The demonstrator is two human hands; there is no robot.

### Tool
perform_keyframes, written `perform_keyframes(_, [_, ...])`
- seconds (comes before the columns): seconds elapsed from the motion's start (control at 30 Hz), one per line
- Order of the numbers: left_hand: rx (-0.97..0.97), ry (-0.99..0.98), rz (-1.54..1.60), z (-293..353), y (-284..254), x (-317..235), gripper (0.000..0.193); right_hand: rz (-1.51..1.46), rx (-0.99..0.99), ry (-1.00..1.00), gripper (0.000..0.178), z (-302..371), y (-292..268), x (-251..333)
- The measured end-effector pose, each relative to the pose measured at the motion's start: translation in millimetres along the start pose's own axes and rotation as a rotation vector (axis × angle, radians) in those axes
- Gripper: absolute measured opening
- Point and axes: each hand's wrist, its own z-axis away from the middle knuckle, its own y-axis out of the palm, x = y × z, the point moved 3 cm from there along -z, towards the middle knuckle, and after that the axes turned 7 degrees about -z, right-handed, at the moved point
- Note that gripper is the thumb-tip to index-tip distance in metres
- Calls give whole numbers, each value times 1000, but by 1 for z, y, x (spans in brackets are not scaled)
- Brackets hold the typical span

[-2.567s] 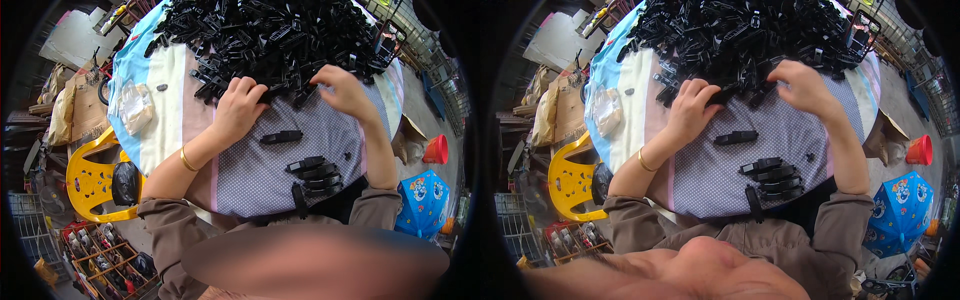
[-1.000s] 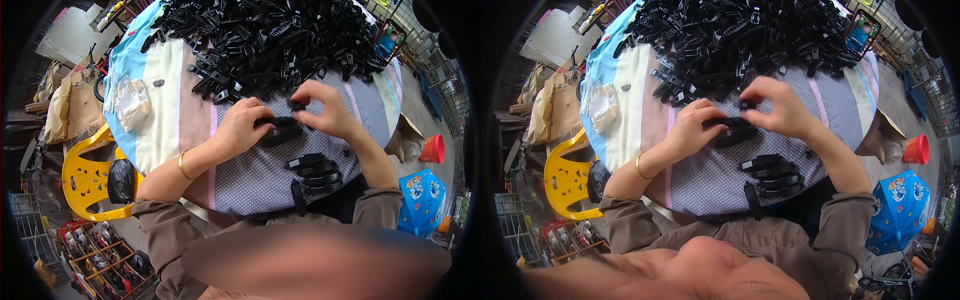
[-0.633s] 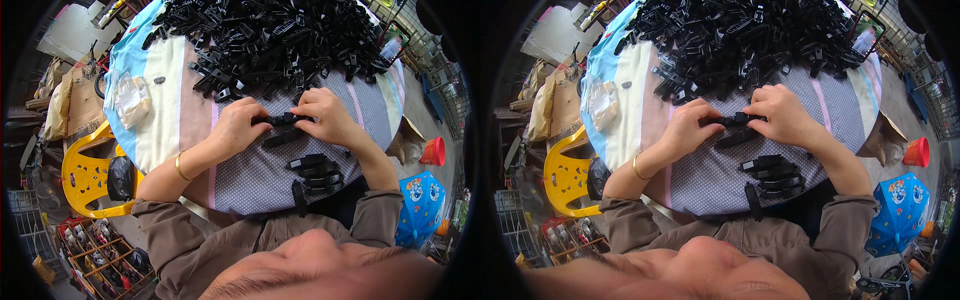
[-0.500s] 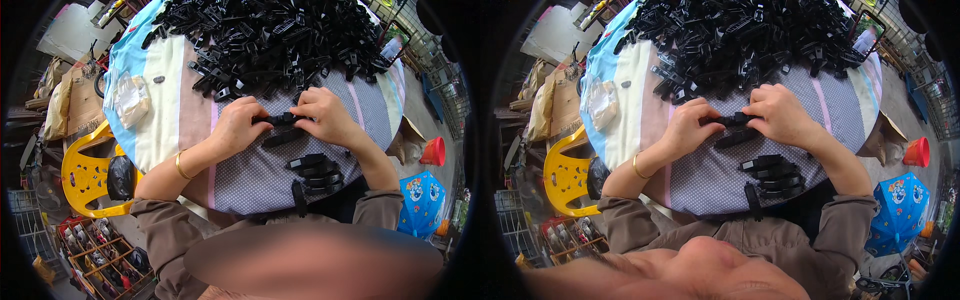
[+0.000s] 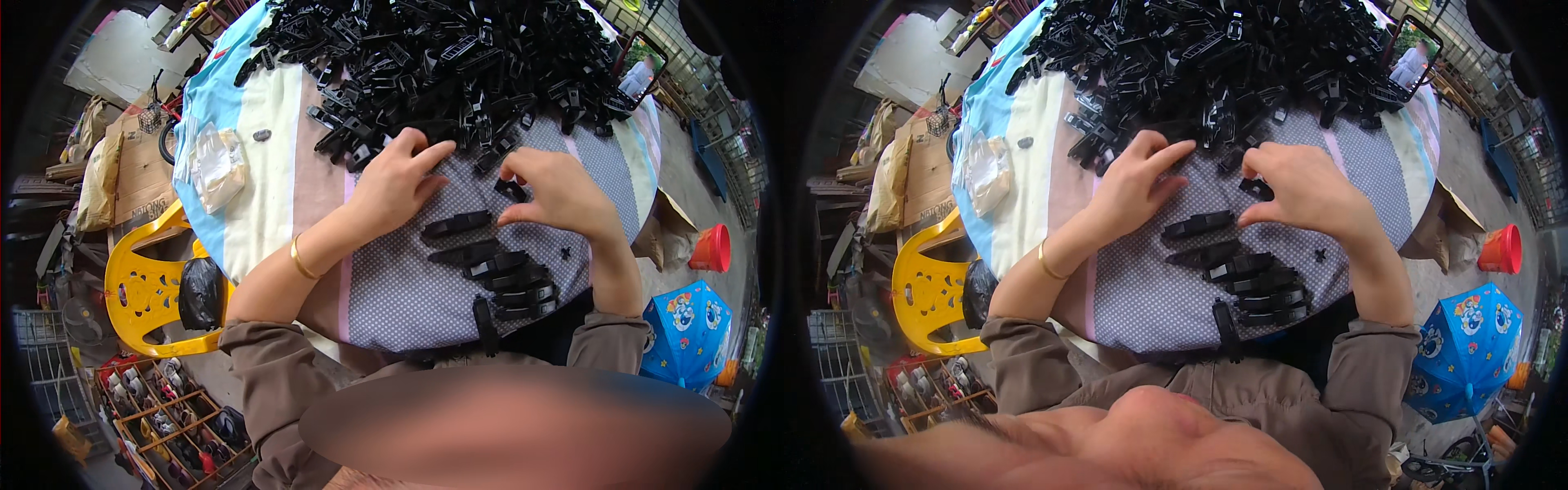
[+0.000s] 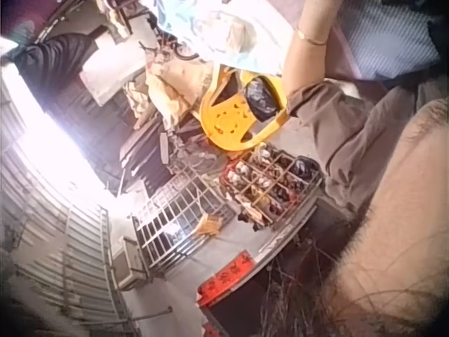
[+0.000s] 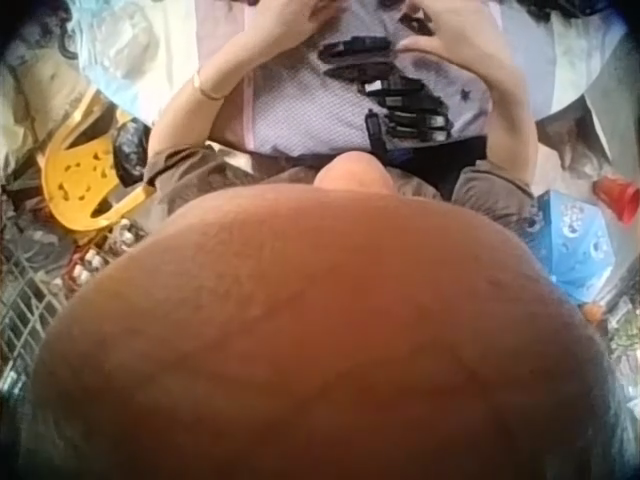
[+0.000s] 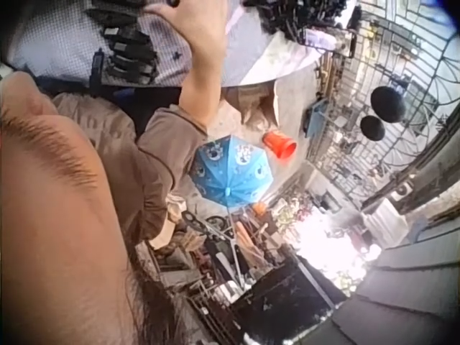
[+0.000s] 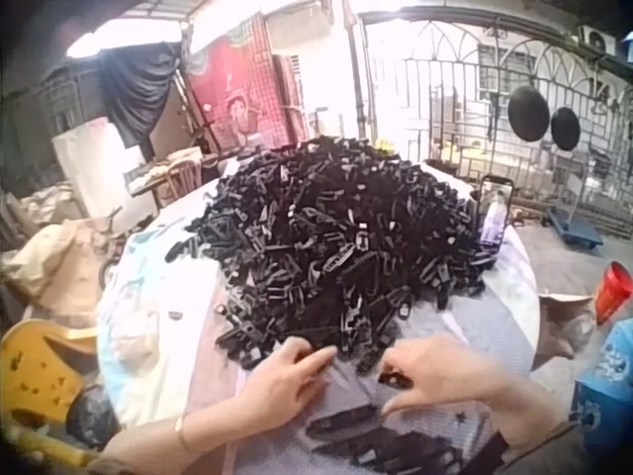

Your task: Manually assembling and stacking small black plastic components at a workstation.

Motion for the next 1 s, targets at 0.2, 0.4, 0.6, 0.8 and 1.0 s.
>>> perform_keyframes(0.2, [-74,212,-285,4,9,-6,33,-42,54,-89,35,-9,13,-8])
perform_keyframes(0.4, [90,112,-117,12,8,-24,38,-217,-58,-52,29,-15,20,-6])
perform_keyframes(0.6, [-98,224,-278,-1,3,-6,31,-530,-22,74,30,-16,27,0])
perform_keyframes(0.8, [2,98,-189,8,10,-7,24,-378,-81,-138,24,-17,34,-1])
perform_keyframes(1.0, [44,-95,-67,13,-5,1,20,-28,-212,-300,22,-10,26,14])
